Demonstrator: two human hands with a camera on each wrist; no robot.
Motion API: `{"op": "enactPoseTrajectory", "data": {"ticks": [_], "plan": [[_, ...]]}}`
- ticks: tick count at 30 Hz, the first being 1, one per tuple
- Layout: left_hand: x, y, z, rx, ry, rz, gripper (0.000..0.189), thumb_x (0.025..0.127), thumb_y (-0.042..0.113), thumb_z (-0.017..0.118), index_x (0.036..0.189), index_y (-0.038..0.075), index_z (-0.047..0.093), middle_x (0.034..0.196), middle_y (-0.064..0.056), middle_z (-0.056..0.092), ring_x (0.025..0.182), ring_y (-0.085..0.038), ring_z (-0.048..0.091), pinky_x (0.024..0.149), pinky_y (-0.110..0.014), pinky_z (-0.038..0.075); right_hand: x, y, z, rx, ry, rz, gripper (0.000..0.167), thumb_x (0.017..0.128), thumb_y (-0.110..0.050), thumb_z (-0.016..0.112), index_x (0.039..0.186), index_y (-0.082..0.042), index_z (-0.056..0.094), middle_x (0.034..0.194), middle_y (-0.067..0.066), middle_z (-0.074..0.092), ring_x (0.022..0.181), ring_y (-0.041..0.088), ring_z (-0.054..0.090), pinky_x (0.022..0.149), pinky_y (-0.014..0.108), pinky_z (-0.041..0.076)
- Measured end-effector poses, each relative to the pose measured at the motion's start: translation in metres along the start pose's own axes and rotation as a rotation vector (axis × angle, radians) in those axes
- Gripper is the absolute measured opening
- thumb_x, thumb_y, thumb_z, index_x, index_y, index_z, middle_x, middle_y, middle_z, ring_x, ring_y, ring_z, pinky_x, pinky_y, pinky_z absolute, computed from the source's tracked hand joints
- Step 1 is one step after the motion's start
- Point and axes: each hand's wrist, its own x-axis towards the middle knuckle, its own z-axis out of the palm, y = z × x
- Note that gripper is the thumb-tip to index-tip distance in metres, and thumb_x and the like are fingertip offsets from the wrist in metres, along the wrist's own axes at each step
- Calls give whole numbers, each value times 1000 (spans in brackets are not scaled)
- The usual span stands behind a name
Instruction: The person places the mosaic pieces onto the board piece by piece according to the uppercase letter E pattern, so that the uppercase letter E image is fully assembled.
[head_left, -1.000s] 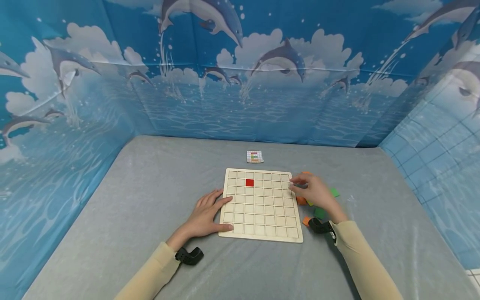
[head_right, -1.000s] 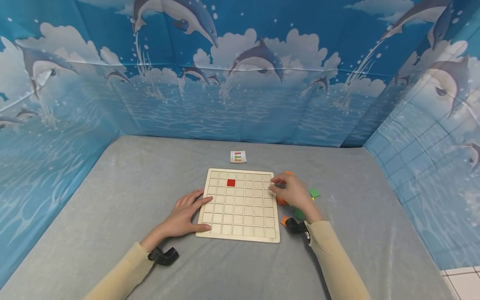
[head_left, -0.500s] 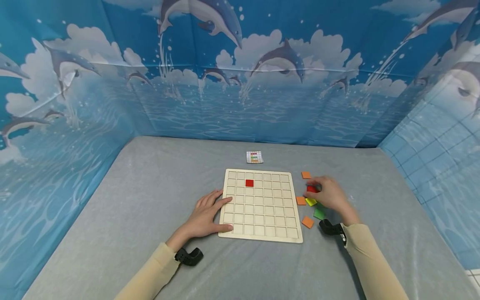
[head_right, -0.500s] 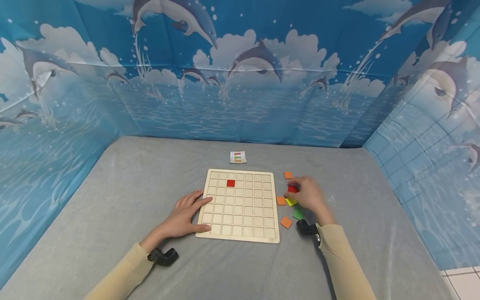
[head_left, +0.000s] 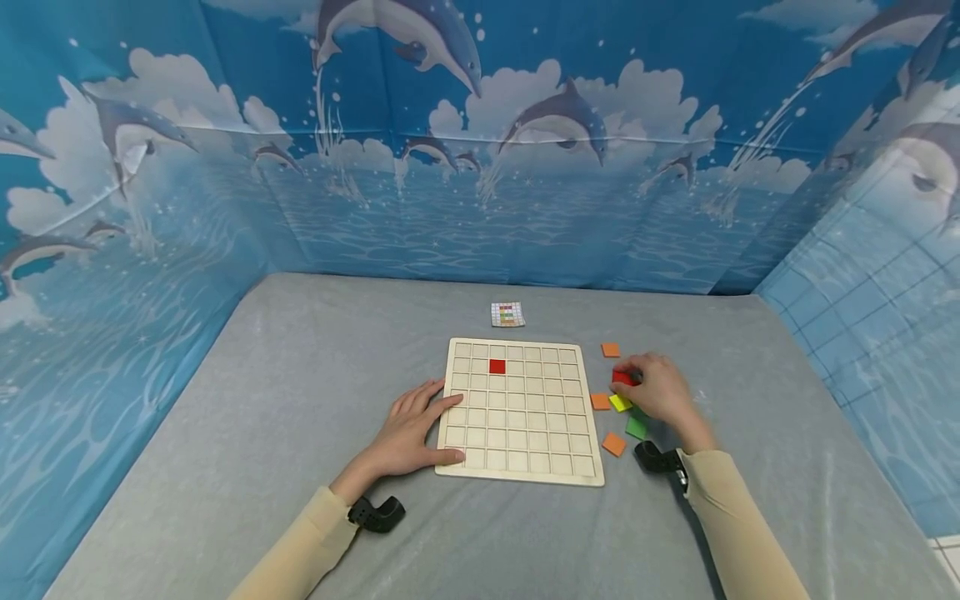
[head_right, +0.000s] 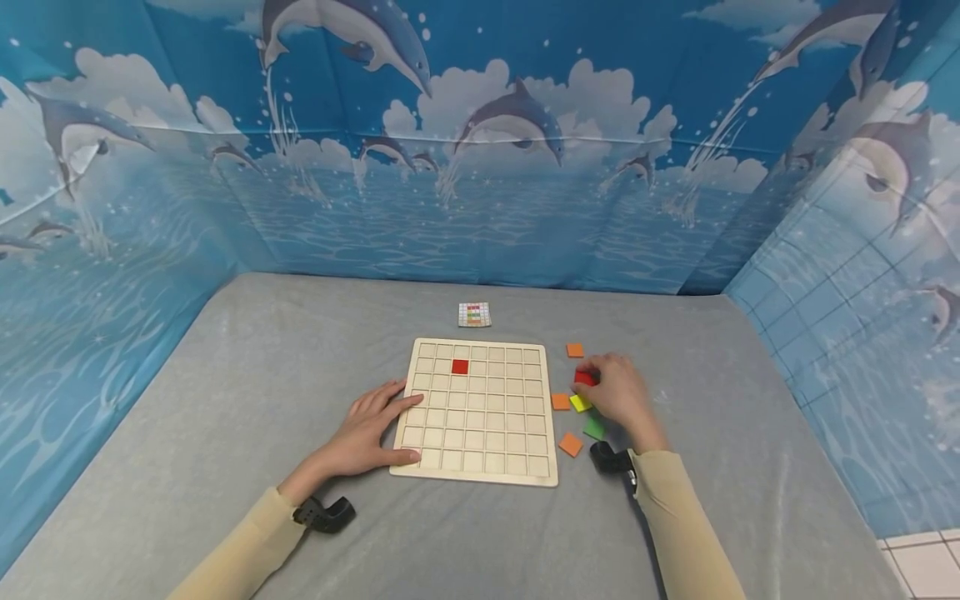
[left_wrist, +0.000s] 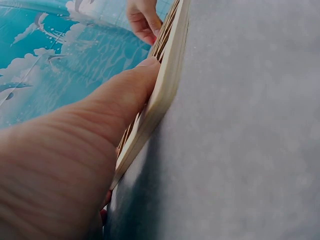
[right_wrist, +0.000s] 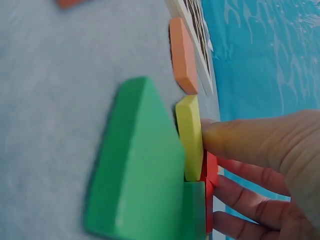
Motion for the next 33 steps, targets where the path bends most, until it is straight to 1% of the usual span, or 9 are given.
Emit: {"op": "enactPoseTrajectory", "data": {"ticks": [6, 12, 15, 20, 24, 26, 31, 33], "plan": [[-1, 0, -1, -7, 1, 0, 82, 82, 58, 65, 148, 20, 35, 155, -12, 16, 142, -29, 8, 106, -53, 9, 1, 0, 1, 38, -1, -18, 23, 84, -16, 74, 99, -3, 63, 89, 12, 60, 84, 30, 47, 69, 44, 39], [-2, 1, -2, -11, 9, 5, 82, 82, 58, 66, 148, 20, 36, 155, -12, 17, 142, -29, 8, 106, -54, 10, 1, 1, 1, 57, -4, -29, 23, 85, -17, 73, 103, -6, 64, 84, 8, 62, 81, 28, 49, 66, 41, 40], [-2, 1, -2, -5, 9, 5, 82, 82, 58, 65, 148, 20, 35, 155, -12, 17, 142, -29, 8, 106, -54, 10, 0, 0, 2, 70, 10, -25, 22, 85, -17, 73, 103, -6, 67, 83, 8, 62, 79, 27, 51, 65, 40, 42], [-1, 0, 0, 1, -1, 2, 83, 82, 59, 64, 149, 21, 34, 155, -11, 16, 142, -27, 6, 107, -53, 9, -2, -3, 3, 107, 60, -57, 17, 85, -17, 73, 98, -6, 70, 84, 8, 65, 75, 24, 58, 63, 39, 46], [-1, 0, 0, -1, -2, 2, 83, 82, 60, 64, 149, 21, 34, 155, -11, 16, 142, -27, 6, 107, -53, 9, -3, -6, 4, 157, 96, -76, 16, 86, -17, 73, 96, -6, 70, 80, 5, 65, 65, 20, 54, 55, 35, 44], [-1, 0, 1, -3, -1, 2, 83, 82, 60, 64, 149, 21, 34, 155, -11, 16, 142, -27, 7, 107, -53, 9, -4, -8, 5, 192, 107, -90, 15, 86, -16, 73, 96, -5, 70, 79, 5, 64, 64, 19, 54, 53, 33, 43], [-1, 0, 1, -2, 1, 4, 83, 82, 60, 64, 149, 21, 34, 155, -11, 16, 142, -27, 7, 107, -53, 10, -3, -16, 11, 285, 107, -128, 17, 86, -11, 72, 99, -2, 69, 84, 8, 64, 69, 19, 58, 55, 29, 47], [-1, 0, 1, 0, 2, 4, 83, 81, 60, 64, 149, 21, 34, 155, -11, 16, 142, -27, 7, 107, -53, 10, -4, -21, 13, 322, 98, -140, 18, 86, -9, 72, 102, 0, 68, 85, 9, 63, 69, 20, 59, 53, 28, 47]]}}
